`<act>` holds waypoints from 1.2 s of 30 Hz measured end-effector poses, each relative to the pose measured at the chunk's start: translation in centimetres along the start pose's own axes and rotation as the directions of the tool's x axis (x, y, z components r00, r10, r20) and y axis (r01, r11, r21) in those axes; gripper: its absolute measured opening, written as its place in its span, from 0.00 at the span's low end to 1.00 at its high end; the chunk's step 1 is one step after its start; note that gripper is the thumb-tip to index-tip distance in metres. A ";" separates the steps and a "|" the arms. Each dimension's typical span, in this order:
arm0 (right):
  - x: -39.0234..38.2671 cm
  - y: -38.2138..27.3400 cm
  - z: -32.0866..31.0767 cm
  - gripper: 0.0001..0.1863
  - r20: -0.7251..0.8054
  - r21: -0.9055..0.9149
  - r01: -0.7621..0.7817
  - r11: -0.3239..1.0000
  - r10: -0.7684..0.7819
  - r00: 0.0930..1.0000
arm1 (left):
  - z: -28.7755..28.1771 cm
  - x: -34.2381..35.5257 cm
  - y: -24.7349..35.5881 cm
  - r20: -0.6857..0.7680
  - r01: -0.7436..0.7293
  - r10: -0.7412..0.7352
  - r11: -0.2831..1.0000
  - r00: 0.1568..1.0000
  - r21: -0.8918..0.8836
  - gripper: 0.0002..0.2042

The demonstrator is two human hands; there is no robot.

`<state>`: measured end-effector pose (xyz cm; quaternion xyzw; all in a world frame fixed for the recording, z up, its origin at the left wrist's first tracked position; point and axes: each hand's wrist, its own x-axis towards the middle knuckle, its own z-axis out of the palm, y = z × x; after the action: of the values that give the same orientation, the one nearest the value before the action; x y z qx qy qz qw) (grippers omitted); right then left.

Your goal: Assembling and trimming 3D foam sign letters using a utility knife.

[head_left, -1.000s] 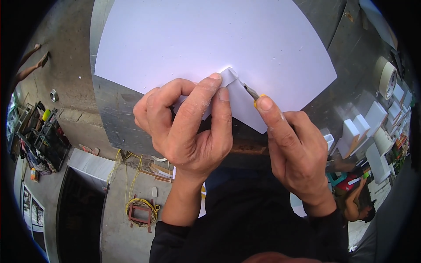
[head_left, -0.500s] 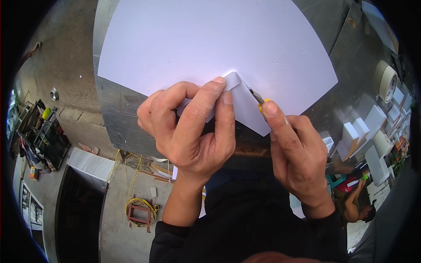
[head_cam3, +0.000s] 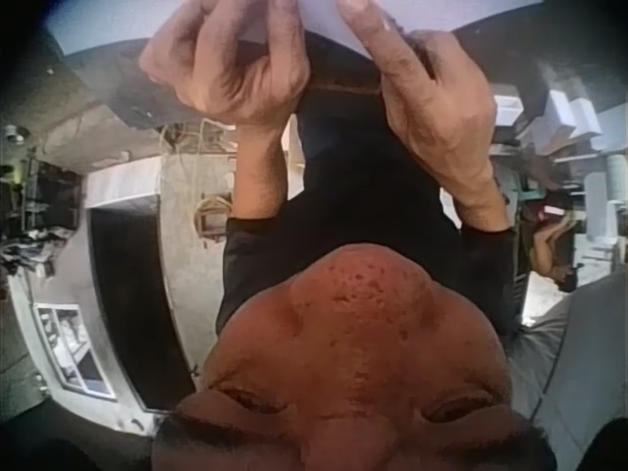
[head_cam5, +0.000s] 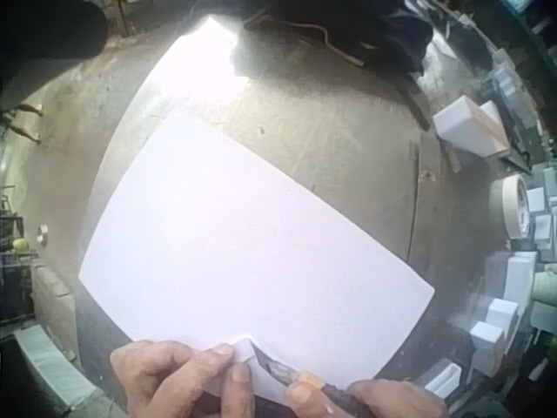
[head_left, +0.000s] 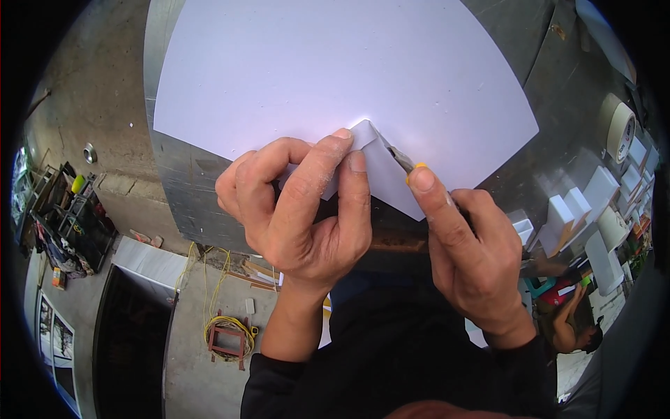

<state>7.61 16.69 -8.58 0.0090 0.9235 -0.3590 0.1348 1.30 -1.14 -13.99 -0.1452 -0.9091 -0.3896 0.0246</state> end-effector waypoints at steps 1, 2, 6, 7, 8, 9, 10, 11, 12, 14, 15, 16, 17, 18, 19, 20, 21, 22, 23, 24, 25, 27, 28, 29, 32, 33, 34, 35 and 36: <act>0.0 -0.1 -0.1 0.36 0.012 -0.017 -0.004 1.000 0.005 1.000 | 0.0 0.0 0.0 0.005 0.008 -0.008 1.000 1.000 -0.002 0.14; -0.1 -0.2 -0.2 0.36 0.025 -0.036 -0.009 0.999 0.010 1.000 | 0.0 0.0 0.1 0.010 0.018 -0.018 1.000 1.000 -0.007 0.14; 0.0 -0.9 -0.5 0.37 0.030 -0.027 -0.046 0.999 0.047 0.998 | 0.0 0.0 0.1 0.005 0.015 -0.015 1.000 1.000 -0.001 0.14; 0.0 -1.2 -0.7 0.37 0.037 -0.047 -0.052 0.998 0.053 0.998 | -0.1 0.0 0.0 0.009 0.012 -0.013 1.000 1.000 0.004 0.14; 0.1 -1.4 -0.8 0.37 0.043 -0.069 -0.057 0.996 0.060 0.997 | -0.1 0.0 0.0 0.012 0.010 -0.010 1.000 1.000 0.008 0.15; 0.2 -1.5 -0.9 0.37 0.043 -0.069 -0.057 0.996 0.060 0.997 | -0.1 0.0 0.0 0.012 0.010 -0.010 1.000 1.000 0.007 0.15; 0.3 -1.6 -1.0 0.37 0.054 -0.083 -0.060 0.995 0.065 0.996 | -0.1 0.1 -0.1 0.010 0.000 -0.001 1.000 1.000 0.028 0.15; 0.3 -1.7 -1.1 0.37 0.065 -0.096 -0.063 0.993 0.069 0.995 | -0.1 0.1 -0.1 0.009 -0.009 0.009 0.999 1.000 0.049 0.15; 0.4 -1.8 -1.2 0.37 0.065 -0.097 -0.062 0.993 0.069 0.995 | 0.0 0.1 -0.2 0.008 -0.009 0.009 0.999 1.000 0.048 0.15; 0.4 -2.0 -1.4 0.37 0.081 -0.114 -0.071 0.991 0.081 0.993 | 0.4 0.2 -0.3 -0.065 -0.001 0.004 0.998 0.998 0.057 0.16; 0.5 -2.1 -1.4 0.37 0.080 -0.115 -0.071 0.991 0.080 0.994 | 0.4 0.2 -0.3 -0.066 -0.001 0.005 0.998 0.998 0.056 0.16; 0.5 -2.2 -1.4 0.37 0.081 -0.113 -0.073 0.991 0.083 0.993 | 0.3 0.3 -0.3 -0.062 -0.003 0.007 0.998 0.998 0.064 0.15; 0.6 -2.2 -1.4 0.37 0.082 -0.112 -0.075 0.991 0.084 0.993 | 0.3 0.3 -0.3 -0.059 -0.005 0.009 0.997 0.998 0.072 0.15; 0.6 -2.2 -1.3 0.37 0.081 -0.113 -0.072 0.991 0.082 0.993 | 0.3 0.3 -0.2 -0.062 -0.006 0.010 0.997 0.998 0.072 0.15; 0.5 -2.0 -1.2 0.37 0.076 -0.107 -0.065 0.992 0.074 0.994 | 0.4 0.3 -0.2 -0.064 0.011 -0.007 0.997 0.998 0.071 0.15; 0.4 -1.9 -1.0 0.37 0.069 -0.102 -0.059 0.993 0.066 0.995 | 0.4 0.3 -0.1 -0.067 0.028 -0.023 0.997 0.997 0.068 0.15; 0.4 -1.7 -0.9 0.37 0.069 -0.103 -0.056 0.993 0.064 0.996 | 0.3 0.3 -0.1 -0.070 0.027 -0.023 0.997 0.997 0.069 0.15; 0.3 -1.5 -0.8 0.37 0.054 -0.098 -0.045 0.994 0.051 0.997 | 0.1 0.3 0.0 -0.043 0.020 -0.018 0.998 0.999 0.055 0.14; 0.3 -1.4 -0.7 0.37 0.040 -0.095 -0.035 0.995 0.039 0.998 | 0.0 0.3 0.1 -0.016 0.014 -0.014 0.999 1.000 0.039 0.14; 0.3 -1.2 -0.6 0.37 0.040 -0.096 -0.034 0.995 0.038 0.998 | 0.1 0.3 0.0 -0.018 0.015 -0.014 0.999 1.000 0.039 0.14; 0.2 -1.1 -0.5 0.37 0.030 -0.088 -0.026 0.996 0.028 0.999 | 0.4 0.3 0.0 -0.046 0.027 -0.025 0.999 0.999 0.042 0.14; 0.2 -0.9 -0.3 0.37 0.020 -0.079 -0.018 0.997 0.020 1.000 | 0.5 0.3 0.0 -0.073 0.041 -0.037 0.998 0.997 0.046 0.14; 0.2 -0.9 -0.3 0.37 0.016 -0.072 -0.012 0.997 0.013 1.000 | 0.5 0.3 0.0 -0.074 0.038 -0.034 0.998 0.997 0.054 0.14; 0.2 -0.8 -0.2 0.37 0.012 -0.065 -0.006 0.998 0.007 1.000 | 0.5 0.4 0.0 -0.075 0.036 -0.031 0.997 0.997 0.061 0.14; 0.3 -0.9 -0.2 0.36 0.011 -0.072 -0.009 0.997 0.010 1.000 | 0.6 0.3 -0.1 -0.086 0.038 -0.033 0.998 0.996 0.056 0.14; 0.3 -0.9 -0.2 0.36 0.011 -0.073 -0.008 0.997 0.009 1.000 | 0.6 0.2 -0.1 -0.087 0.038 -0.033 0.998 0.996 0.056 0.14; 0.4 -0.9 -0.1 0.36 0.012 -0.074 -0.008 0.997 0.009 1.000 | 0.6 0.2 -0.1 -0.089 0.041 -0.035 0.998 0.995 0.055 0.14; 0.4 -0.9 -0.1 0.36 0.012 -0.075 -0.008 0.997 0.009 1.000 | 0.6 0.2 -0.1 -0.091 0.043 -0.038 0.998 0.995 0.055 0.14; 0.4 -0.9 -0.1 0.36 0.012 -0.077 -0.007 0.997 0.007 1.000 | 0.6 0.2 -0.1 -0.093 0.043 -0.038 0.998 0.995 0.054 0.14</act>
<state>7.07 16.05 -7.99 0.0048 0.9357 -0.3229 0.1421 1.10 -0.70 -14.44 -0.1079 -0.9203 -0.3707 0.0626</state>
